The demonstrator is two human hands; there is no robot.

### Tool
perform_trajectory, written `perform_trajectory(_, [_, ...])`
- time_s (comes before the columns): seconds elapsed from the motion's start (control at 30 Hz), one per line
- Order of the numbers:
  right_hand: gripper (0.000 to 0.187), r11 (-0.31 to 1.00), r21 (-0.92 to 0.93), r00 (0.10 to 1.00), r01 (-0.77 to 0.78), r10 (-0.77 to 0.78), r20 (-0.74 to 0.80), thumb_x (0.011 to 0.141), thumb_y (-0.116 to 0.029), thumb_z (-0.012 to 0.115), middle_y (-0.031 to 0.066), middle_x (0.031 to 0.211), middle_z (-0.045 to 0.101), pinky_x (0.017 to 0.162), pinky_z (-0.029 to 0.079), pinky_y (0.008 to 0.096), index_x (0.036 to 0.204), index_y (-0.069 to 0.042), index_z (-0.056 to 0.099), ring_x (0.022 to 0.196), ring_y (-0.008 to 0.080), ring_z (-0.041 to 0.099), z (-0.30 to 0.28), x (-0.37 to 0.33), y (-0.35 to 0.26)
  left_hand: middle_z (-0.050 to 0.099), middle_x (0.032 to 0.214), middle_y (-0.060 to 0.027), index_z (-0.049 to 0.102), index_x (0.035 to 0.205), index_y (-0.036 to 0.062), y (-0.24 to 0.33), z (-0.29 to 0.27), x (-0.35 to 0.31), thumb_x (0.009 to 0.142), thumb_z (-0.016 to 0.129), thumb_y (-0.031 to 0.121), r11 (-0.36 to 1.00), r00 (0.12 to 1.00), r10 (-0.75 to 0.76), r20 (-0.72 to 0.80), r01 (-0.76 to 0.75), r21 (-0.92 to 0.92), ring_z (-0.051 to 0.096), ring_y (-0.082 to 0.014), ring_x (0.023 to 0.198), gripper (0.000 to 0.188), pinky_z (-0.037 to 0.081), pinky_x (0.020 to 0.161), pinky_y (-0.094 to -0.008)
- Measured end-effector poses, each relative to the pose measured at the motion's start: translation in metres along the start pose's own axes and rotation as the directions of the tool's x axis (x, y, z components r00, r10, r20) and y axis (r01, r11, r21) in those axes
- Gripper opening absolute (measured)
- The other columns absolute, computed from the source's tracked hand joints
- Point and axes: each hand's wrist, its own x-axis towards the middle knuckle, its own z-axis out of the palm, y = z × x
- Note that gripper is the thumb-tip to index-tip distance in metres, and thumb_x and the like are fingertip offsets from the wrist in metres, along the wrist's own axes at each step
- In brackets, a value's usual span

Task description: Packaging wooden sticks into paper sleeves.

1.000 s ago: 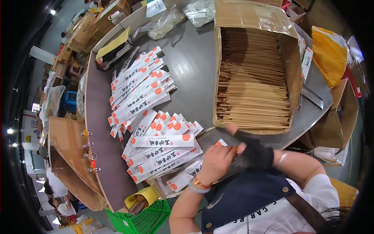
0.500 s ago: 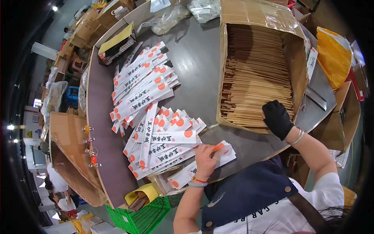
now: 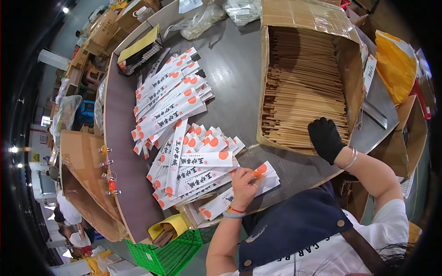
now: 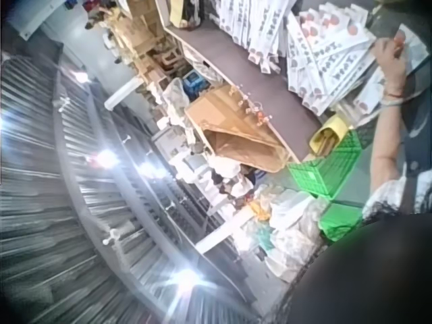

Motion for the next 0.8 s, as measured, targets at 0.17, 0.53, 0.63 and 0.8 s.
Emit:
perform_trajectory(0.17, [0.017,1.000,0.012,1.000,0.016,-0.016,0.006,0.074,-0.010,0.062,0.0120,0.085,0.056,0.073,0.046,0.0401,0.090,-0.005,0.057,0.084,0.0289,0.057,-0.002,-0.002,0.005,0.059,0.085,-0.0046,0.066,0.079,0.0063,-0.003,0.000,-0.002,0.071,0.081,0.014,0.996,1.000,-0.018,-0.023,0.016,-0.093,0.054,-0.0248,0.080,0.019,0.040,0.072,-0.0363])
perform_trajectory(0.53, [0.023,0.997,-0.073,0.996,0.035,-0.041,-0.082,0.074,-0.012,0.063,0.0120,0.086,0.056,0.067,0.048,0.0363,0.094,-0.002,0.057,0.082,0.0259,0.058,0.002,-0.005,-0.001,0.062,0.085,-0.0042,0.071,0.088,0.0103,0.012,-0.005,0.007,0.068,0.082,0.018,1.000,0.998,0.005,0.055,-0.005,-0.002,0.056,-0.0244,0.085,0.024,0.040,0.079,-0.0365])
perform_trajectory(0.63, [0.022,0.998,-0.042,0.997,0.035,-0.038,-0.064,0.074,-0.010,0.062,0.0122,0.087,0.055,0.068,0.048,0.0367,0.093,-0.003,0.057,0.082,0.0266,0.058,0.001,-0.005,-0.002,0.062,0.084,-0.0040,0.072,0.089,0.0105,0.012,-0.004,0.007,0.068,0.082,0.018,0.994,0.993,-0.097,0.063,0.099,-0.035,0.057,-0.0244,0.085,0.025,0.041,0.079,-0.0367])
perform_trajectory(0.8, [0.020,0.997,0.014,0.993,0.071,-0.070,-0.095,0.074,-0.009,0.060,0.0124,0.088,0.056,0.070,0.049,0.0375,0.093,-0.003,0.058,0.082,0.0273,0.058,0.007,-0.006,0.003,0.060,0.084,-0.0050,0.072,0.087,0.0104,0.011,-0.002,0.006,0.067,0.082,0.013,0.997,0.996,-0.078,0.043,0.079,-0.014,0.056,-0.0247,0.083,0.023,0.044,0.077,-0.0341])
